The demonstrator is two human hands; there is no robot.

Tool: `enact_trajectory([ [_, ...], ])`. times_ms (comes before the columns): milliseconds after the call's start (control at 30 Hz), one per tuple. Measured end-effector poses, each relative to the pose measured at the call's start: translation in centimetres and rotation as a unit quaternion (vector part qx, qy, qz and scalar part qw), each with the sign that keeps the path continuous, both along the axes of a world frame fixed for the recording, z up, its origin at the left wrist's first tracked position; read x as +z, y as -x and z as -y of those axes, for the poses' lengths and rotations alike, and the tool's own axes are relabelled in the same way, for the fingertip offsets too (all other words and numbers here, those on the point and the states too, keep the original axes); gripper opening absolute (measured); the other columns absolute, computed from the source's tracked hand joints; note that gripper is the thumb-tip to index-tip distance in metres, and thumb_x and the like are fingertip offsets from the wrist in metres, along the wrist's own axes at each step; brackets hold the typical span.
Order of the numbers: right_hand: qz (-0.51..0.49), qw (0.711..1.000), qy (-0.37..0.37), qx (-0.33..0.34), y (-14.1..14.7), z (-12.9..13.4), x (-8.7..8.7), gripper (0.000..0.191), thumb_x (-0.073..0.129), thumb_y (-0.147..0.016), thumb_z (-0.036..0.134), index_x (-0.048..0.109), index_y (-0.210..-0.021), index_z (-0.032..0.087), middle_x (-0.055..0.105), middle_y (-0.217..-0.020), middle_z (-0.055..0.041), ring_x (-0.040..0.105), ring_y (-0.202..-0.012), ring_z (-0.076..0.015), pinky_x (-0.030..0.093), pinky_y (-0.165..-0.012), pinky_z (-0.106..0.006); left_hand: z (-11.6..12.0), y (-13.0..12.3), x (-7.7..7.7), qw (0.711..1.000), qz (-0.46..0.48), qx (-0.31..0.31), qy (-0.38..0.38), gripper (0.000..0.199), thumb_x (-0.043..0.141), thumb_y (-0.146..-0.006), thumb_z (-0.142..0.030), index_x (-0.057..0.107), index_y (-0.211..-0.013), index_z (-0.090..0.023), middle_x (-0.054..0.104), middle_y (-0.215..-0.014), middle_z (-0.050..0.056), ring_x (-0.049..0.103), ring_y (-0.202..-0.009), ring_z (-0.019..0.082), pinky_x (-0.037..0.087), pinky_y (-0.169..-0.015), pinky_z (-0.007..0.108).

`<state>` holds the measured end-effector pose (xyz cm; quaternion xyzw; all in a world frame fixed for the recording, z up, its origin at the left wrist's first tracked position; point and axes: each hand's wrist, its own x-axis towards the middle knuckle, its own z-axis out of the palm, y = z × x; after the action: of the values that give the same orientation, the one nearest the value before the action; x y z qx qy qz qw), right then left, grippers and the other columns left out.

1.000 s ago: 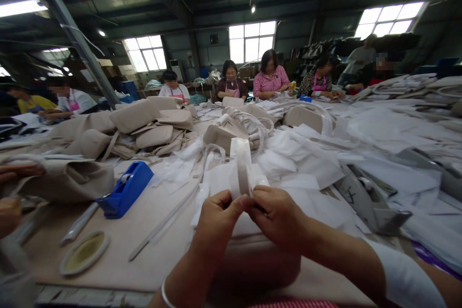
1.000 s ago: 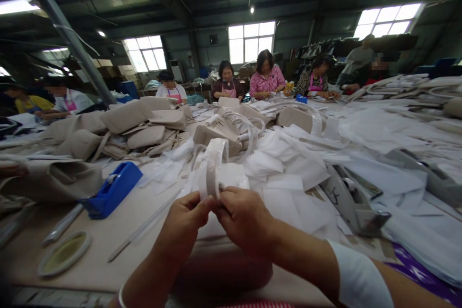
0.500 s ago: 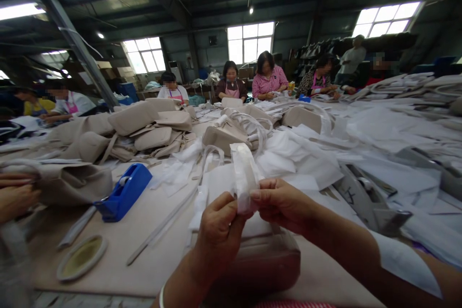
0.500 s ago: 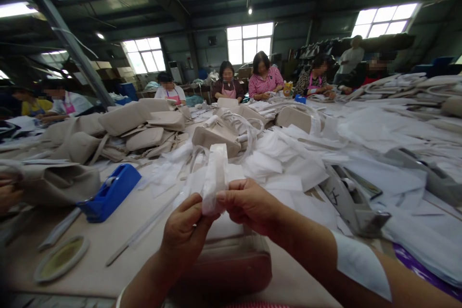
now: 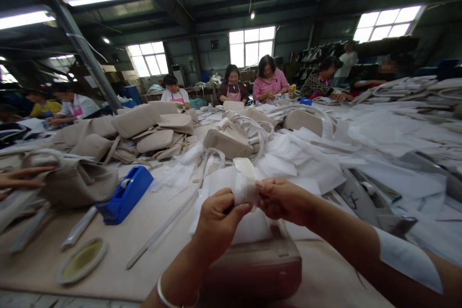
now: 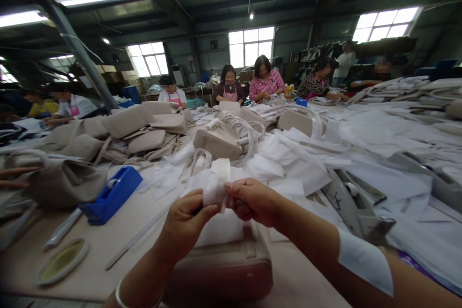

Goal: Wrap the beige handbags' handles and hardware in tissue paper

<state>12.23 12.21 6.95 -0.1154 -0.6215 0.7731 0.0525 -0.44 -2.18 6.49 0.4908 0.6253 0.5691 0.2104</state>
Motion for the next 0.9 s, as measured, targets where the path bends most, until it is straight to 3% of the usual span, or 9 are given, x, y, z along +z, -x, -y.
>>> enact_trajectory([
  [67,0.033,0.990,0.132,-0.021,0.5,-0.2,-0.1,0.044,0.070,-0.075,0.053,0.044,-0.067,0.018,0.036,-0.053,0.0085,0.015,-0.043,-0.0034,0.011,-0.041,-0.020,0.1,0.1,0.1,0.996,-0.093,-0.012,-0.013,0.019,0.064,-0.085,-0.024,0.068,-0.067,-0.017,0.058,-0.074,0.004,0.054,-0.070,0.015,0.043,-0.064,0.026],
  [167,0.035,0.987,0.144,-0.056,1.3,0.4,-0.1,0.040,0.077,-0.069,0.044,0.046,-0.068,0.019,0.032,-0.049,0.0106,0.014,-0.042,-0.0036,0.009,-0.041,-0.021,0.2,0.4,0.2,0.991,-0.135,-0.001,0.001,0.012,0.061,-0.085,-0.020,0.069,-0.076,-0.017,0.060,-0.082,0.005,0.055,-0.078,0.017,0.043,-0.072,0.028],
  [300,0.003,0.983,-0.137,-0.126,1.5,1.6,-0.4,0.029,0.069,-0.077,0.039,0.058,-0.066,0.015,0.040,-0.050,0.0056,0.030,-0.047,-0.0070,0.022,-0.046,-0.023,-0.1,0.7,0.1,0.995,0.040,-0.033,0.080,0.019,0.066,-0.083,-0.035,0.069,-0.082,-0.016,0.059,-0.073,0.002,0.051,-0.069,0.015,0.040,-0.063,0.027],
  [433,-0.049,0.843,-0.508,-0.171,1.2,2.3,-1.3,0.027,0.054,-0.088,0.027,0.057,-0.064,0.015,0.052,-0.064,-0.0017,0.044,-0.061,-0.0127,0.032,-0.059,-0.028,-1.2,0.6,-0.8,0.979,0.186,0.021,0.085,0.038,0.064,-0.082,-0.051,0.066,-0.074,-0.014,0.053,-0.063,-0.001,0.038,-0.056,0.010,0.033,-0.054,0.024],
  [533,-0.061,0.784,-0.603,-0.136,0.8,1.9,-1.4,0.020,0.048,-0.091,0.022,0.061,-0.077,0.014,0.058,-0.077,-0.0067,0.047,-0.067,-0.0152,0.034,-0.062,-0.030,-1.9,0.5,-1.3,0.978,0.183,0.069,0.075,0.032,0.068,-0.080,-0.045,0.064,-0.071,-0.015,0.055,-0.064,-0.001,0.039,-0.057,0.010,0.033,-0.055,0.025],
  [633,-0.030,0.877,-0.473,-0.080,0.7,0.5,-0.8,0.030,0.052,-0.090,0.035,0.056,-0.067,0.015,0.053,-0.066,-0.0028,0.044,-0.060,-0.0124,0.032,-0.056,-0.027,-2.0,0.4,-1.0,0.990,0.107,0.080,0.052,0.025,0.066,-0.082,-0.036,0.063,-0.067,-0.016,0.058,-0.072,0.001,0.047,-0.066,0.013,0.038,-0.063,0.026],
  [733,0.058,0.989,-0.132,-0.043,1.2,-1.2,-0.3,0.045,0.054,-0.085,0.055,0.048,-0.063,0.017,0.043,-0.055,0.0036,0.027,-0.044,-0.0061,0.019,-0.043,-0.023,-1.8,0.2,-0.5,0.998,0.009,0.038,0.040,0.022,0.064,-0.083,-0.028,0.065,-0.064,-0.016,0.058,-0.079,0.003,0.053,-0.074,0.016,0.041,-0.068,0.027],
  [800,0.082,0.995,0.058,-0.028,1.7,-1.8,-0.3,0.044,0.066,-0.075,0.056,0.046,-0.067,0.018,0.039,-0.052,0.0075,0.018,-0.041,-0.0040,0.010,-0.041,-0.021,-1.7,0.2,-0.4,0.999,-0.035,0.001,0.040,0.017,0.062,-0.084,-0.024,0.069,-0.069,-0.017,0.058,-0.081,0.004,0.054,-0.076,0.017,0.041,-0.069,0.028],
  [900,0.069,0.986,0.148,-0.044,2.6,-1.8,-0.6,0.042,0.078,-0.064,0.043,0.045,-0.070,0.019,0.034,-0.048,0.0113,0.014,-0.041,-0.0034,0.007,-0.041,-0.021,-1.7,1.0,0.0,0.994,-0.088,-0.015,0.055,0.014,0.063,-0.083,-0.026,0.072,-0.076,-0.017,0.058,-0.083,0.004,0.053,-0.078,0.017,0.041,-0.071,0.029],
])
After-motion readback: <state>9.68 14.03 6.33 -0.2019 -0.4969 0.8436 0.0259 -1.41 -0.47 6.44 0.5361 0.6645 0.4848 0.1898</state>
